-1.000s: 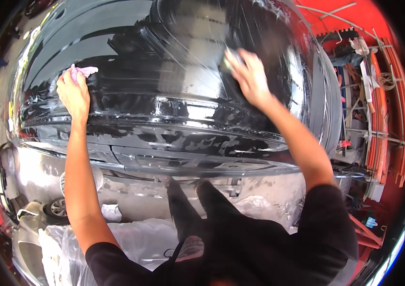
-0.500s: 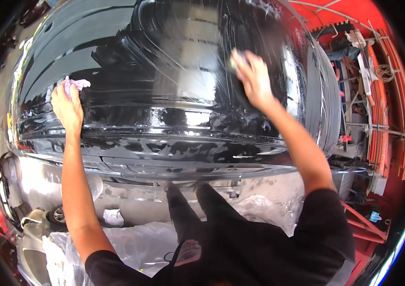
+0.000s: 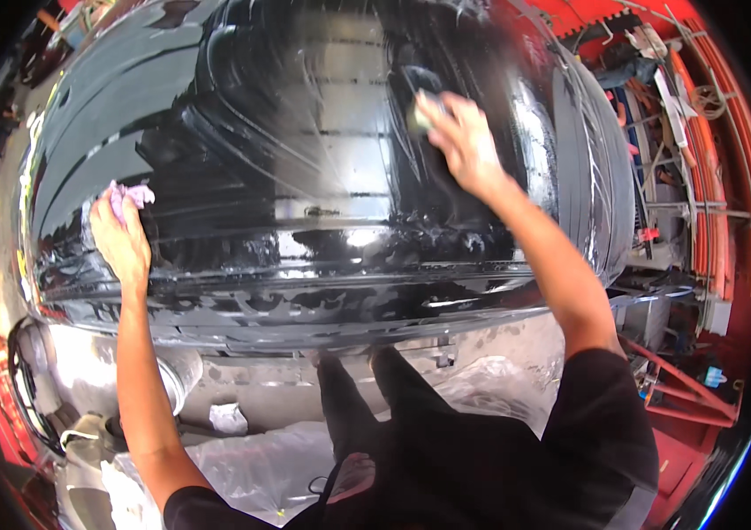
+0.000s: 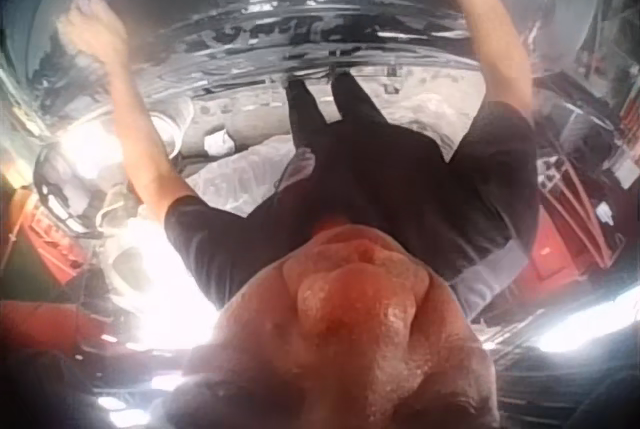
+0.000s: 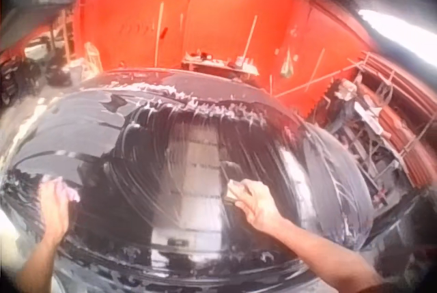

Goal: The person scrubs the hood of a black car using a yellow sponge and a purple cloth. They repeatedly apply a cleaning solution and wipe the surface in circular and linear motions, occasionally dipping the sponge into a bucket of water to rinse it.

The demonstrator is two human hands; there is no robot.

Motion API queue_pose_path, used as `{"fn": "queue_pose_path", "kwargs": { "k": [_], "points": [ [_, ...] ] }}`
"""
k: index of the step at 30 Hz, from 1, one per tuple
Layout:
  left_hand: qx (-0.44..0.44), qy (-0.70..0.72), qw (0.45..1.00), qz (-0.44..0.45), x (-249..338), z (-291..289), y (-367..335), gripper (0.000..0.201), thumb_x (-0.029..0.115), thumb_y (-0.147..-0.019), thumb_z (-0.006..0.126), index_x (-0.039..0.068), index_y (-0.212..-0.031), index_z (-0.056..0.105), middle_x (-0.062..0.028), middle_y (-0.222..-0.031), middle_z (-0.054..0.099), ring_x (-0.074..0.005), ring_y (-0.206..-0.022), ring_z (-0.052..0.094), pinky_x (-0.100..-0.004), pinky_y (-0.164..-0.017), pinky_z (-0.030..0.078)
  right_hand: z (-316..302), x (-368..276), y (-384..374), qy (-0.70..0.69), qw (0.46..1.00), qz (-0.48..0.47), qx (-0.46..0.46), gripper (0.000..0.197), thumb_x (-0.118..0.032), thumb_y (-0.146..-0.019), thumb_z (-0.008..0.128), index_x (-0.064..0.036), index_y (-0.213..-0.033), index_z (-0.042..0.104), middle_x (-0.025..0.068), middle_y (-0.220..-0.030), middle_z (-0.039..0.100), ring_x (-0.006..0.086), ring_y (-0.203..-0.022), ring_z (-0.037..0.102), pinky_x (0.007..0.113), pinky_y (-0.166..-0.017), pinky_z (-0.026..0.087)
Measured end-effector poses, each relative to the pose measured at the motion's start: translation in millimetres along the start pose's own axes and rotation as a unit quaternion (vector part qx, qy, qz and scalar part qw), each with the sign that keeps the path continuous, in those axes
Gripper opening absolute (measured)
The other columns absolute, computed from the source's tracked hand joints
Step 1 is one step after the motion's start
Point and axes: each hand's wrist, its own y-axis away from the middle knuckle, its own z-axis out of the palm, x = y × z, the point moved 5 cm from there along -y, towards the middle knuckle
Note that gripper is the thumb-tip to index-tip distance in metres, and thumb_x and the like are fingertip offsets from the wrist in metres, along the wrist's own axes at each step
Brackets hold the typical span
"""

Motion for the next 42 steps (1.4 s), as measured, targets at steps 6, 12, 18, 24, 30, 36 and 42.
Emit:
{"fn": "queue_pose_path", "kwargs": {
  "k": [6,12,18,24,30,36,42],
  "points": [
    [-0.022,0.001,0.999,-0.028,13.8,3.6,-6.4,0.042,0.028,-0.108,0.063,-0.002,-0.138,0.063,-0.0271,-0.135,0.063,-0.0445,-0.126,0.061,-0.0511,-0.110,0.046,-54.3,16.3,117.0,0.026,0.996,0.015,-0.085,0.060,-0.012,-0.088,0.076,-0.0146,-0.147,0.069,0.0239,-0.145,0.061,0.0442,-0.133,0.056,0.052,-0.110,0.046],
    [-0.024,0.043,0.998,-0.029,27.5,16.3,-14.5,0.043,0.028,-0.108,0.062,-0.003,-0.138,0.063,-0.0267,-0.135,0.063,-0.0445,-0.126,0.060,-0.0507,-0.109,0.045,23.1,195.6,-79.8,0.145,0.983,0.102,0.041,0.051,-0.019,-0.103,0.066,-0.0196,-0.154,0.061,0.0221,-0.134,0.065,0.0437,-0.123,0.060,0.050,-0.108,0.048],
    [-0.019,-0.025,0.999,-0.038,11.8,-9.1,-3.6,0.041,0.027,-0.108,0.060,-0.003,-0.136,0.063,-0.0270,-0.135,0.062,-0.0452,-0.126,0.060,-0.0516,-0.109,0.046,-21.1,-0.9,49.9,-0.028,0.996,0.043,-0.075,0.061,-0.010,-0.090,0.075,-0.0145,-0.150,0.067,0.0252,-0.138,0.061,0.0429,-0.128,0.059,0.053,-0.108,0.046],
    [-0.032,0.012,0.998,-0.045,13.4,-5.7,-5.0,0.041,0.023,-0.107,0.061,-0.003,-0.139,0.060,-0.0265,-0.139,0.060,-0.0444,-0.129,0.059,-0.0499,-0.111,0.045,39.0,75.3,-71.5,0.021,0.993,-0.083,-0.080,0.050,-0.027,-0.107,0.059,-0.0130,-0.155,0.060,0.0199,-0.150,0.059,0.0424,-0.129,0.059,0.052,-0.114,0.043],
    [-0.044,0.027,0.998,-0.034,19.1,9.6,-7.2,0.042,0.026,-0.109,0.061,-0.003,-0.139,0.060,-0.0258,-0.139,0.060,-0.0437,-0.131,0.057,-0.0506,-0.114,0.042,101.2,162.7,-183.5,0.088,0.995,0.039,0.020,0.055,-0.020,-0.100,0.071,-0.0290,-0.154,0.062,0.0194,-0.126,0.064,0.0392,-0.111,0.063,0.055,-0.095,0.052],
    [-0.045,-0.017,0.997,-0.064,13.9,-2.2,-2.4,0.042,0.026,-0.111,0.059,-0.004,-0.140,0.058,-0.0259,-0.142,0.058,-0.0442,-0.135,0.054,-0.0505,-0.117,0.039,23.9,47.1,-45.3,-0.042,0.992,-0.024,-0.114,0.052,-0.015,-0.097,0.070,-0.0153,-0.149,0.068,0.0230,-0.140,0.062,0.0417,-0.127,0.060,0.053,-0.112,0.045],
    [-0.052,0.049,0.996,-0.046,22.6,10.5,-11.5,0.041,0.022,-0.109,0.061,-0.004,-0.141,0.057,-0.0273,-0.146,0.055,-0.0453,-0.137,0.053,-0.0526,-0.117,0.039,118.4,231.0,-257.9,0.094,0.995,0.011,-0.005,0.050,-0.019,-0.103,0.066,-0.0240,-0.152,0.062,0.0209,-0.115,0.065,0.0439,-0.113,0.061,0.051,-0.100,0.051]
  ]
}}
